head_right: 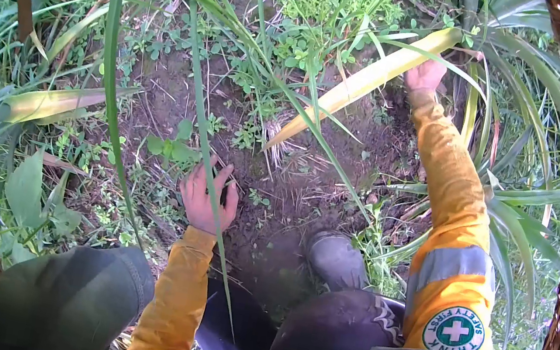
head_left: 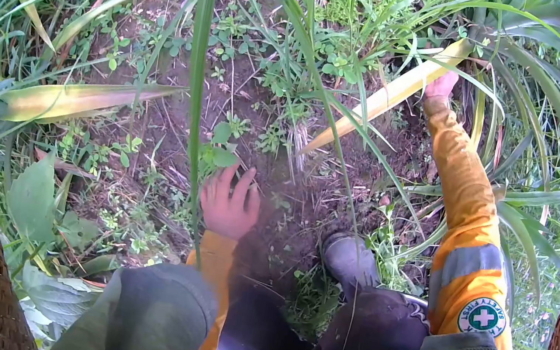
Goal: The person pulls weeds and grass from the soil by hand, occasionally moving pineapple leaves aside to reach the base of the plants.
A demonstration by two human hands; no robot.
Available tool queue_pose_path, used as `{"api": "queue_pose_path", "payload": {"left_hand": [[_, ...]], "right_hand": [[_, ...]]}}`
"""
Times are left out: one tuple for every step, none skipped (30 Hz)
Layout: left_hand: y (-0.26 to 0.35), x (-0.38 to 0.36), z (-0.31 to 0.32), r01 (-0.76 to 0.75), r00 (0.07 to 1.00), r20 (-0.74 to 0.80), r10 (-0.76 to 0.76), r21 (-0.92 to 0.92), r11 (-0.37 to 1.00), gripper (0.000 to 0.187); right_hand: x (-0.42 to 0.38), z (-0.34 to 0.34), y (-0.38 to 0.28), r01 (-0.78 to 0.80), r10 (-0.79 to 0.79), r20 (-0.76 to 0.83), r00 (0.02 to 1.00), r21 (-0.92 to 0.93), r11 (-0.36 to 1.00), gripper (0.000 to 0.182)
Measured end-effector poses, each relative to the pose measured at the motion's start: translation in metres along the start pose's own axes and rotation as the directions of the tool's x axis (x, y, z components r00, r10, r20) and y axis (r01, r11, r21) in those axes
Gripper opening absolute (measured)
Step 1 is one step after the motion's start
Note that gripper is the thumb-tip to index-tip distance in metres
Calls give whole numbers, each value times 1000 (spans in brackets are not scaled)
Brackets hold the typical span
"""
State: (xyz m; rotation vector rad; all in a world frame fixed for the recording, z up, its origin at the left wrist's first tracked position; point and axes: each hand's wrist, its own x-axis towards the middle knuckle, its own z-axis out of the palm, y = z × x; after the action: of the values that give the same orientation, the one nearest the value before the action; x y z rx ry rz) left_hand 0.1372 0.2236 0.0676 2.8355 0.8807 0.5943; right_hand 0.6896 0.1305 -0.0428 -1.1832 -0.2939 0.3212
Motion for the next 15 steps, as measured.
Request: {"api": "queue_pose_path", "payload": {"left_hand": [[1,-1,1,9,1000,-20,-10,-12,1000,39],[1,0,2,8,1000,-25,-9,-25,1000,39],[0,0,1,7,1000,-30,-8,-36,999,40],[1,-1,-1,3,999,-32,-5,-49,999,40],[3,2,-3,3,1000,-18,-4,-37,999,39],[2,1,-3,-15,1000,-24,14,-35,999,39],[-1,1,-2,-31,999,-33,30,-29,999,38],[-1,0,-1,-42,998,-43,41,-24,999,38],[0,-1,-1,-41,998,-42,39,-43,998,38],[0,-1,-1,-38,999,-40,35,-59,998,37],[-1,0,-2,-33,999,-43,30,-72,997,37],[-3,0,-1,-34,998,-56,30,-82,996,37],[-4,-1,0,-33,997,-67,27,-94,995,37],[-3,-2,2,-33,997,-76,25,-107,994,36],[0,0,-4,-39,996,-76,35,-47,998,36]], "right_hand": [[-5,-3,0,154,-120,102,988,-493,856,43],[-7,1,2,254,-191,168,967,-639,726,46],[-2,3,10,282,-207,191,960,-661,695,51],[5,6,17,310,-229,210,951,-684,661,58],[9,11,22,327,-242,222,945,-700,634,65],[7,27,17,309,-240,200,950,-711,631,79],[8,52,10,294,-239,180,954,-718,631,94],[9,74,0,281,-237,165,957,-725,629,110],[10,78,-2,327,-225,238,945,-726,605,121],[6,87,-12,374,-211,310,927,-722,582,133],[20,100,-5,452,-263,368,892,-730,512,135],[36,109,3,512,-295,419,859,-730,453,129],[47,116,7,552,-306,461,833,-734,396,122],[60,123,10,582,-313,494,811,-739,340,116],[73,128,11,597,-321,512,797,-747,293,109]]}}
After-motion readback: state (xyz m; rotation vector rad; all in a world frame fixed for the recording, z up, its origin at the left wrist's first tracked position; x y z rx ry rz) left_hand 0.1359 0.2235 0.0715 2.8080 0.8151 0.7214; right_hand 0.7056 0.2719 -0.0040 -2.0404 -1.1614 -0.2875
